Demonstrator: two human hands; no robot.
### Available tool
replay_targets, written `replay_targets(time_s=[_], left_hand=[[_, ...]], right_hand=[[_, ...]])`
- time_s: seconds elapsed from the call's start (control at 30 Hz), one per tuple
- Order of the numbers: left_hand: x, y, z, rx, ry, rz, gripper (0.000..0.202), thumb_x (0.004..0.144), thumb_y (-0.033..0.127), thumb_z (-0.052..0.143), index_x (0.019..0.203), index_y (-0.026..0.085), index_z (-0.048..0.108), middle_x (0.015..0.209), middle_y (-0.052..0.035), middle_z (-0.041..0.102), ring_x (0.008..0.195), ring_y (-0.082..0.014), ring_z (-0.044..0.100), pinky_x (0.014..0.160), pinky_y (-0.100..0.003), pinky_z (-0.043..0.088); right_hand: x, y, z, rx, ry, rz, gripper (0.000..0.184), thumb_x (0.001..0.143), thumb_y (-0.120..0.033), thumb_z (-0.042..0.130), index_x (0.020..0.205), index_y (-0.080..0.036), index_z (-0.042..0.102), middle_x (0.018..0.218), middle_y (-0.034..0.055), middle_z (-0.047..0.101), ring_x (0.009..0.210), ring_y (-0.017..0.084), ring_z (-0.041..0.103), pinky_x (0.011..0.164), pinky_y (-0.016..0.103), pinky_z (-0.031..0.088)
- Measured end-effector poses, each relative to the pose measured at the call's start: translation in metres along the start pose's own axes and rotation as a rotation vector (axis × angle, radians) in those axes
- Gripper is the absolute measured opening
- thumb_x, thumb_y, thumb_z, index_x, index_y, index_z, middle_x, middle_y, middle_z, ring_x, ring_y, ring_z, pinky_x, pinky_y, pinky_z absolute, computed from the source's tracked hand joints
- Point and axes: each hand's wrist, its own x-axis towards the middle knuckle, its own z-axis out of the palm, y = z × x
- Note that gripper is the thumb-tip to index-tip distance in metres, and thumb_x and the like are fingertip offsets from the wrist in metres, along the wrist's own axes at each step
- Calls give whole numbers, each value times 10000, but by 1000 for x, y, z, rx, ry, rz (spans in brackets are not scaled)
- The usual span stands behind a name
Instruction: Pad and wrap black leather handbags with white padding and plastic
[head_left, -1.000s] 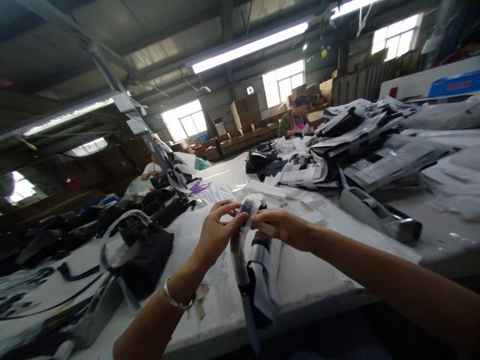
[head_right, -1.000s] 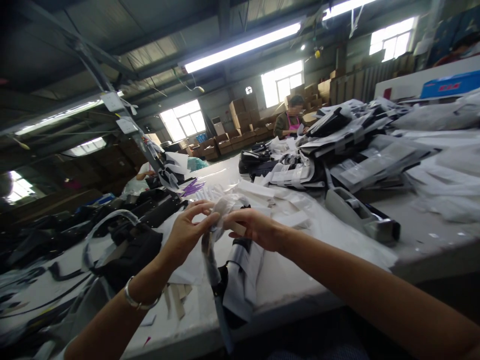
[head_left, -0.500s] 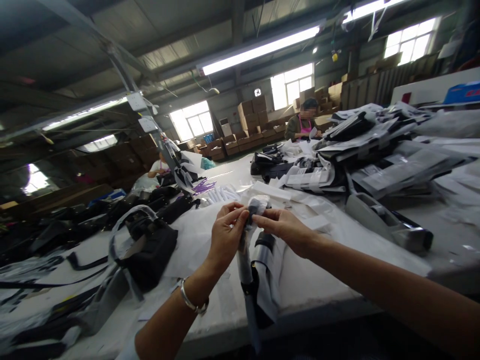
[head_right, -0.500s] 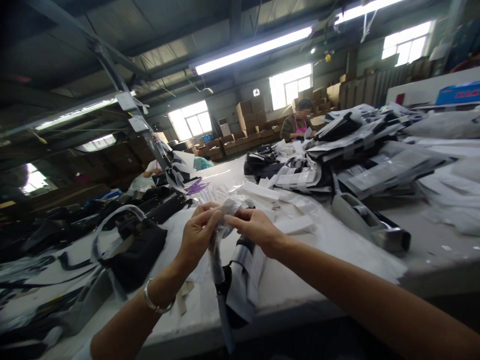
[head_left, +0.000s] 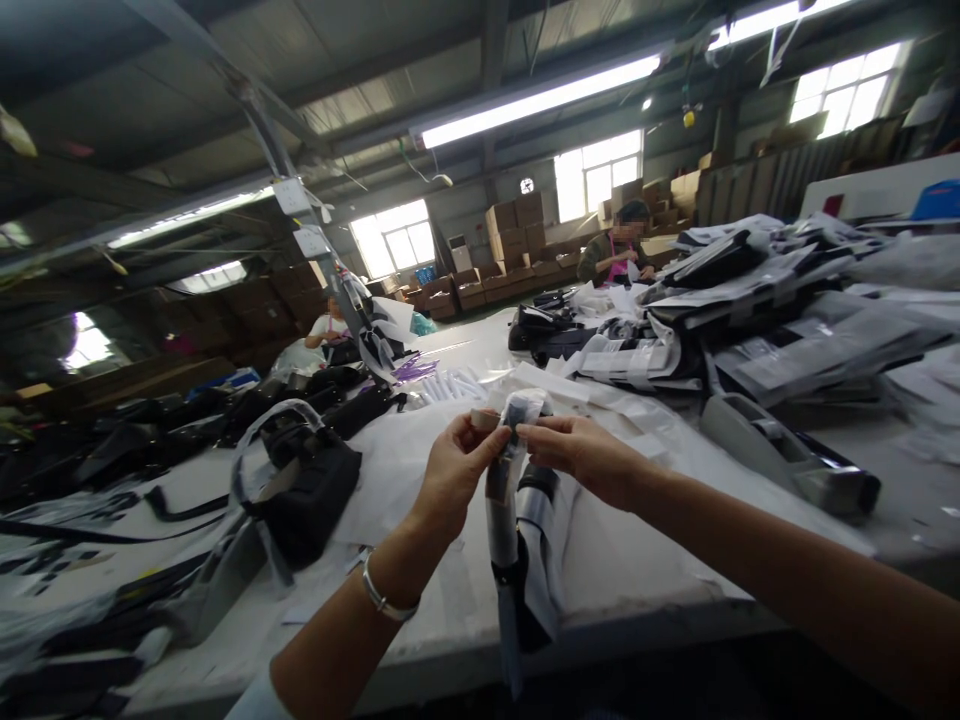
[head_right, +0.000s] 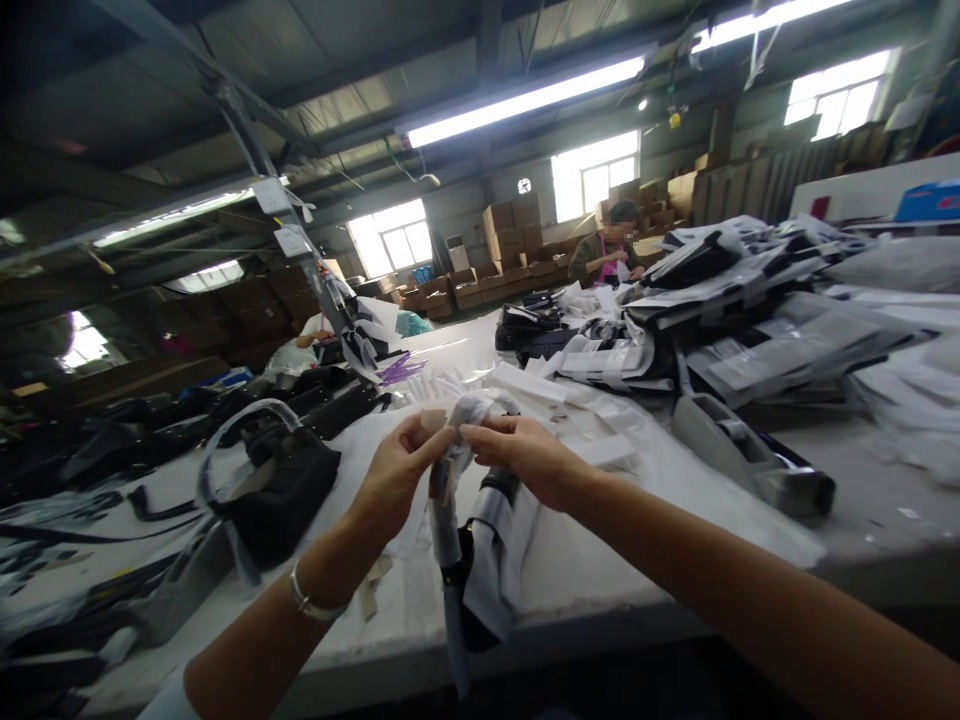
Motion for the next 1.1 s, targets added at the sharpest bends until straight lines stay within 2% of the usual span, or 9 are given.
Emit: replay_targets(time_s=[0.07, 0.17, 0.23, 0.33, 0.47, 0.7, 0.83, 0.97, 1.1], left_hand=[[-1, -3, 1, 6, 54, 36, 446, 730, 351, 830, 1074, 161, 618, 938, -32, 709, 888, -152, 668, 817, -240, 503], [-2, -7, 2, -6, 110, 62, 578, 717, 355, 841, 1190, 195, 549, 872, 2, 701, 826, -144, 673, 769, -240, 510], [-2, -8, 3, -13, 130, 67, 632, 712, 358, 845, 1232, 203, 521, 853, 9, 703, 791, -141, 674, 752, -242, 512], [-2, -7, 5, 34, 142, 86, 469, 712, 357, 841, 1075, 160, 620, 855, -18, 715, 783, -140, 670, 748, -237, 513], [-5, -7, 8, 106, 155, 112, 291, 738, 364, 816, 864, 140, 681, 814, -36, 717, 741, -143, 658, 708, -239, 523], [-8, -17, 11, 259, 212, 210, 248, 795, 409, 762, 856, 178, 695, 816, -27, 722, 779, -170, 669, 677, -244, 518], [-13, -12, 13, 323, 245, 195, 233, 822, 413, 727, 830, 181, 706, 767, -10, 707, 741, -164, 649, 669, -242, 504], [-22, -2, 14, 362, 179, 209, 302, 907, 445, 606, 826, 173, 709, 739, -10, 687, 721, -160, 628, 648, -233, 483], [-24, 2, 14, 422, 190, 228, 277, 867, 441, 664, 915, 179, 738, 795, -28, 729, 751, -189, 672, 687, -252, 508]], right_hand=[[-3, 0, -2, 128, -25, 3, 357, 801, -484, 725, 980, -176, 745, 1052, 78, 723, 1054, 213, 632, 1002, 371, 470], [-7, 3, -2, 311, 30, -13, 374, 860, -532, 639, 996, -195, 731, 1078, 88, 725, 1089, 226, 639, 1026, 412, 492], [-10, 7, 1, 342, 51, -41, 303, 838, -469, 689, 964, -198, 740, 1102, 81, 723, 1115, 222, 634, 1059, 392, 479], [-13, 14, 10, 306, 22, -107, 254, 789, -380, 771, 962, -194, 758, 1122, 65, 719, 1140, 212, 625, 1112, 356, 426], [-10, 24, 24, 260, 80, -239, 366, 796, -460, 760, 1059, -206, 749, 1119, 66, 724, 1130, 236, 627, 1090, 392, 430], [6, 42, 36, 101, 358, -349, 425, 794, -546, 714, 1061, -215, 710, 1057, 57, 733, 1100, 265, 633, 981, 375, 490], [10, 44, 36, 70, 366, -353, 376, 808, -528, 700, 1018, -216, 693, 1045, 54, 729, 1046, 251, 651, 952, 357, 499], [13, 45, 34, 72, 353, -360, 340, 817, -498, 699, 1017, -223, 682, 1047, 48, 730, 1034, 242, 657, 938, 348, 501], [12, 46, 34, 42, 379, -363, 351, 808, -512, 702, 997, -217, 672, 1006, 47, 728, 990, 235, 658, 910, 344, 501]])
